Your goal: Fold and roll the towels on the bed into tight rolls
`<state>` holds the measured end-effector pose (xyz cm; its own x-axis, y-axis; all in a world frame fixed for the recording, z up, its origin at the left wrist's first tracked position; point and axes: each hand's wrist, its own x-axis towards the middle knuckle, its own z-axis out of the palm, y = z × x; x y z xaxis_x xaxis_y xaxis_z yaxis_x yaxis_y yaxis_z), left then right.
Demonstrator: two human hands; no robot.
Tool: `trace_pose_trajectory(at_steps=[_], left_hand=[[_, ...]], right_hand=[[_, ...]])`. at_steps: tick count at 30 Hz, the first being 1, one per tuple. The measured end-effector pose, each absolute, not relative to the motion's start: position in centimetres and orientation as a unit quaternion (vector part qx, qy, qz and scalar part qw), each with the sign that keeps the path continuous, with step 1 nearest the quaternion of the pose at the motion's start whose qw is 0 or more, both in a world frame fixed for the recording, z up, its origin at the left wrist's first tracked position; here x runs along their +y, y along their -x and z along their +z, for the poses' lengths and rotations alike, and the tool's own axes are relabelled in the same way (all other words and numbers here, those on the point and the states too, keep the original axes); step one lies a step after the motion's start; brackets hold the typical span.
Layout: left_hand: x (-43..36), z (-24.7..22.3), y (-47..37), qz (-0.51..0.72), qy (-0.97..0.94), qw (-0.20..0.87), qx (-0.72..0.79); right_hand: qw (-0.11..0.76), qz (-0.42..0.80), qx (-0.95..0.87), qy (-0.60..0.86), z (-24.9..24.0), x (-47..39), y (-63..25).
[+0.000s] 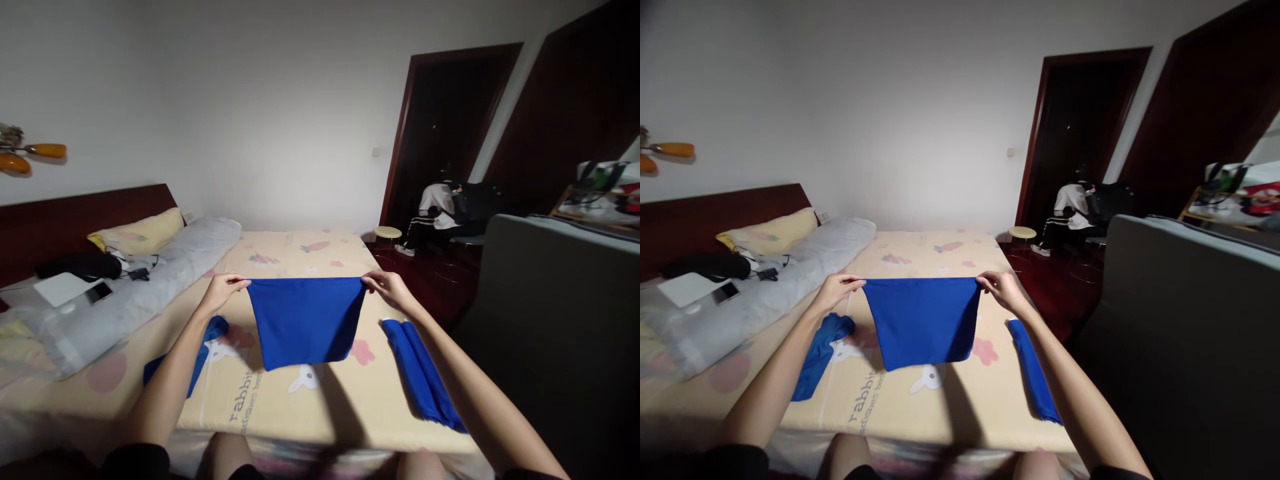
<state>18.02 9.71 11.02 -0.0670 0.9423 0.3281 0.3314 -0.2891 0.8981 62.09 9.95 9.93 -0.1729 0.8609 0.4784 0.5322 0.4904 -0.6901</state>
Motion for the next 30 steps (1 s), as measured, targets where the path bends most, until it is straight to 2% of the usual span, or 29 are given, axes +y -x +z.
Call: trace_pose_trajectory(at_steps=[4,8,18,25,30], left_hand=[[9.2,11.8,-17.7,0.512,-0.629,0.269,0.52],[10.1,11.1,-17.5,0.501,-0.627,0.289,0.522],[16.7,6.5,-18.2,0.447,-0.631,0.336,0.538],[23.1,6.3,-20.0,0.51,-0.604,0.277,0.546],[22.7,5.3,-19.1,0.526,-0.625,0.221,0.533]], right_hand=[[0.417,0.22,-0.757,0.451,10.7,10.3,-62.2],[0.419,0.269,-0.736,0.459,10.5,11.2,-61.9],[0.442,0.366,-0.644,0.505,5.9,17.4,-60.1],[0.524,0.309,-0.612,0.505,4.9,22.0,-59.5],[0.552,0.267,-0.635,0.47,4.0,21.1,-61.0]])
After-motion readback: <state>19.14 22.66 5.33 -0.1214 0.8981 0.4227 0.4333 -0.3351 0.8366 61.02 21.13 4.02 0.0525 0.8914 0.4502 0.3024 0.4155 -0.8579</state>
